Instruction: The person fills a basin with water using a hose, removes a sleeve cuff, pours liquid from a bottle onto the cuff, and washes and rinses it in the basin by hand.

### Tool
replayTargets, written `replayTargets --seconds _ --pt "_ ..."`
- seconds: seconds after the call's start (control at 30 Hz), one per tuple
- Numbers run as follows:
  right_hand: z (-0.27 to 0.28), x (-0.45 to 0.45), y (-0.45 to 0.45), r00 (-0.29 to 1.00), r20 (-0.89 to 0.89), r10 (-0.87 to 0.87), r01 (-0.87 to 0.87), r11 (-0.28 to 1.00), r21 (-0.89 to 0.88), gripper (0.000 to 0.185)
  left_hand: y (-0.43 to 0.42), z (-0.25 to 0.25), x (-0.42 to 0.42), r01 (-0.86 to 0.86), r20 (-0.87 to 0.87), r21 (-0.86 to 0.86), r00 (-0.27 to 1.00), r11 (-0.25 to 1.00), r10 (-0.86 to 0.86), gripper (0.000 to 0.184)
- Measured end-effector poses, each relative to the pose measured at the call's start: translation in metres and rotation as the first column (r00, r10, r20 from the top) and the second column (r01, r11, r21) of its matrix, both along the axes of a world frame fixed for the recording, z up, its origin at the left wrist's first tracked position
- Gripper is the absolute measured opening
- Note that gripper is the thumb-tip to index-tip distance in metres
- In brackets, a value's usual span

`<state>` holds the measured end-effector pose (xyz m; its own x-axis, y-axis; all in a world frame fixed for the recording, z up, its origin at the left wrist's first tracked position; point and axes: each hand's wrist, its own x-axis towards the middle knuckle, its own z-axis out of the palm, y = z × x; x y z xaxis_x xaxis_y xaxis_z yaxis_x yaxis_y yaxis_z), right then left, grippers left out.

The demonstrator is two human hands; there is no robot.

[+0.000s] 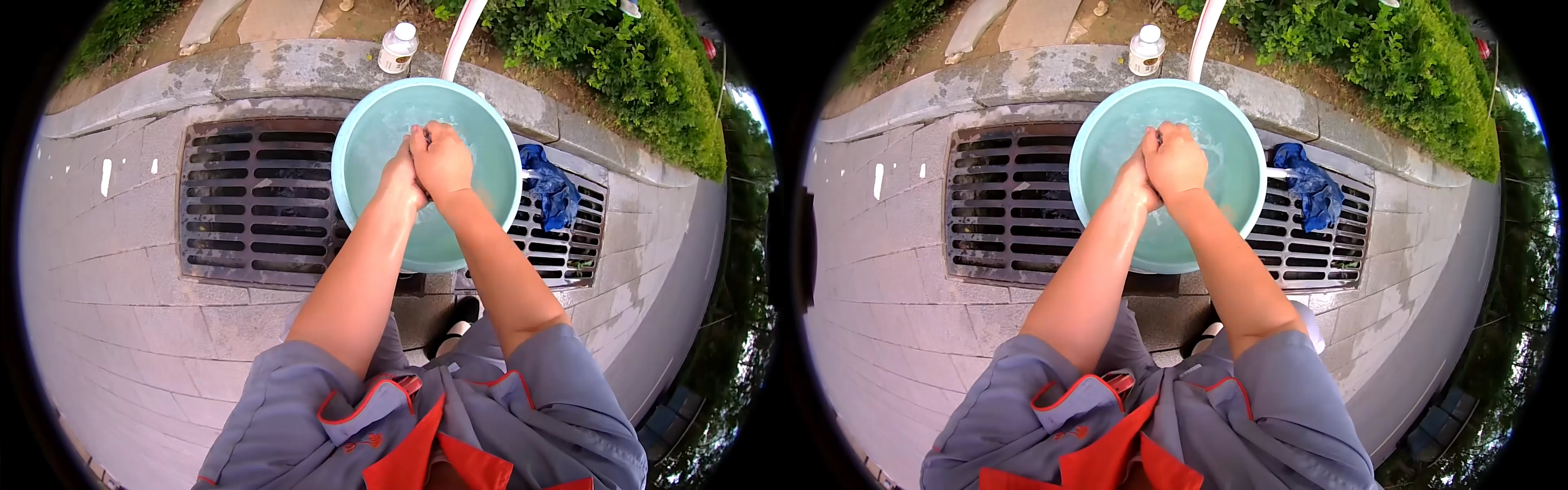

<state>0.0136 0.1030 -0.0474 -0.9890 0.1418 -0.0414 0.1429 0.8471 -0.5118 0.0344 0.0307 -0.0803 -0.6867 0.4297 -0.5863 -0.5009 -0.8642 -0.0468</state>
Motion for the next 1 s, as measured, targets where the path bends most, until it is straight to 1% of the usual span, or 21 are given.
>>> replayTargets --seconds 0.07,0.1,0.2,0.23,0.27,0.33,0.37,0.4,0.43,0.47,0.53,0.57,0.6,0.67,0.7,0.77,0.83,0.87,0.9,0.93,1.0 --pt "0.005 0.011 -0.007 0.997 -0.036 0.064 -0.065 0.997 -0.033 0.029 -0.021 -0.021 0.016 0.034 -0.279 0.106 0.960 0.994 -0.003 0.034" --pt "0.008 0.019 -0.012 0.994 -0.053 0.093 -0.095 0.994 -0.053 0.029 -0.026 -0.013 0.016 -0.052 -0.268 -0.049 0.963 0.997 0.037 0.033" --pt "0.015 0.042 -0.023 0.983 -0.100 0.156 -0.168 0.978 -0.122 0.030 -0.007 -0.041 0.011 -0.073 -0.135 -0.193 0.990 0.978 0.048 0.036" --pt "0.019 0.018 -0.009 0.995 0.098 0.027 -0.013 0.989 -0.145 0.033 0.001 0.004 0.004 0.036 0.112 -0.258 0.994 0.965 -0.008 0.028" --pt "0.017 0.017 -0.008 0.999 0.050 0.021 -0.017 0.996 -0.083 0.033 0.006 0.010 0.000 0.040 0.201 -0.178 0.980 0.983 -0.003 0.027" --pt "0.012 0.015 -0.005 0.999 -0.050 0.016 -0.013 0.998 0.056 0.033 0.000 0.004 0.000 0.102 0.115 -0.203 0.990 0.974 -0.079 0.031" --pt "0.014 0.033 -0.016 0.993 -0.088 0.078 -0.076 0.997 0.017 0.036 -0.007 -0.025 0.009 0.071 -0.147 -0.050 0.986 0.996 -0.077 0.033" --pt "0.024 0.044 -0.023 0.988 -0.088 0.125 -0.128 0.991 -0.025 0.036 -0.016 -0.059 0.016 0.077 -0.396 0.103 0.918 0.992 -0.030 0.036" --pt "0.034 0.055 -0.030 0.981 -0.088 0.173 -0.179 0.981 -0.069 0.036 -0.026 -0.062 0.005 0.096 -0.441 0.190 0.898 0.977 -0.003 0.036" --pt "0.029 0.050 -0.026 0.988 -0.055 0.144 -0.148 0.985 -0.090 0.036 -0.024 -0.066 0.006 0.078 -0.341 0.018 0.937 0.997 -0.068 0.036" --pt "0.011 0.041 -0.012 0.996 0.024 0.080 -0.076 0.988 -0.135 0.037 -0.015 -0.027 0.014 0.107 -0.094 -0.328 0.985 0.938 -0.145 0.034" --pt "0.001 0.031 -0.004 0.997 0.054 0.056 -0.047 0.987 -0.154 0.037 -0.004 0.003 0.003 0.009 0.143 -0.296 0.989 0.955 0.034 0.030" --pt "-0.021 0.015 0.016 0.982 0.190 -0.022 0.065 0.972 -0.225 0.035 -0.006 0.005 0.003 0.132 0.147 -0.441 0.986 0.888 -0.074 0.025" --pt "-0.079 -0.007 0.060 0.870 0.472 -0.142 0.316 0.896 -0.313 0.034 -0.001 -0.012 -0.001 0.101 0.051 -0.435 0.995 0.895 -0.087 0.032" --pt "-0.088 -0.005 0.064 0.882 0.380 -0.278 0.414 0.842 -0.346 0.034 -0.006 -0.013 -0.006 0.129 0.099 -0.524 0.991 0.842 -0.090 0.035" --pt "-0.103 0.010 0.066 0.817 0.213 -0.536 0.570 0.699 -0.432 0.040 -0.022 -0.015 -0.005 0.198 0.211 -0.674 0.975 0.712 -0.071 0.044" --pt "-0.114 0.028 0.053 0.965 0.147 -0.217 0.240 0.958 -0.160 0.042 -0.030 0.005 -0.005 0.152 0.253 -0.705 0.966 0.693 0.045 0.051" --pt "-0.118 0.038 0.045 0.988 0.152 -0.041 0.043 0.999 -0.010 0.044 -0.032 0.012 -0.003 0.133 0.272 -0.720 0.957 0.681 0.101 0.055" --pt "-0.109 0.043 0.034 0.951 0.264 0.163 -0.172 0.985 0.011 0.037 -0.034 0.008 0.002 0.113 0.215 -0.694 0.975 0.711 0.054 0.062" --pt "-0.113 0.040 0.037 0.843 0.414 0.343 -0.398 0.916 0.054 0.035 -0.033 0.001 0.005 0.146 0.236 -0.672 0.972 0.726 0.023 0.062" --pt "-0.148 0.018 0.064 0.630 0.657 0.413 -0.682 0.700 0.214 0.031 -0.033 -0.007 0.004 0.199 0.261 -0.629 0.965 0.752 -0.037 0.062"
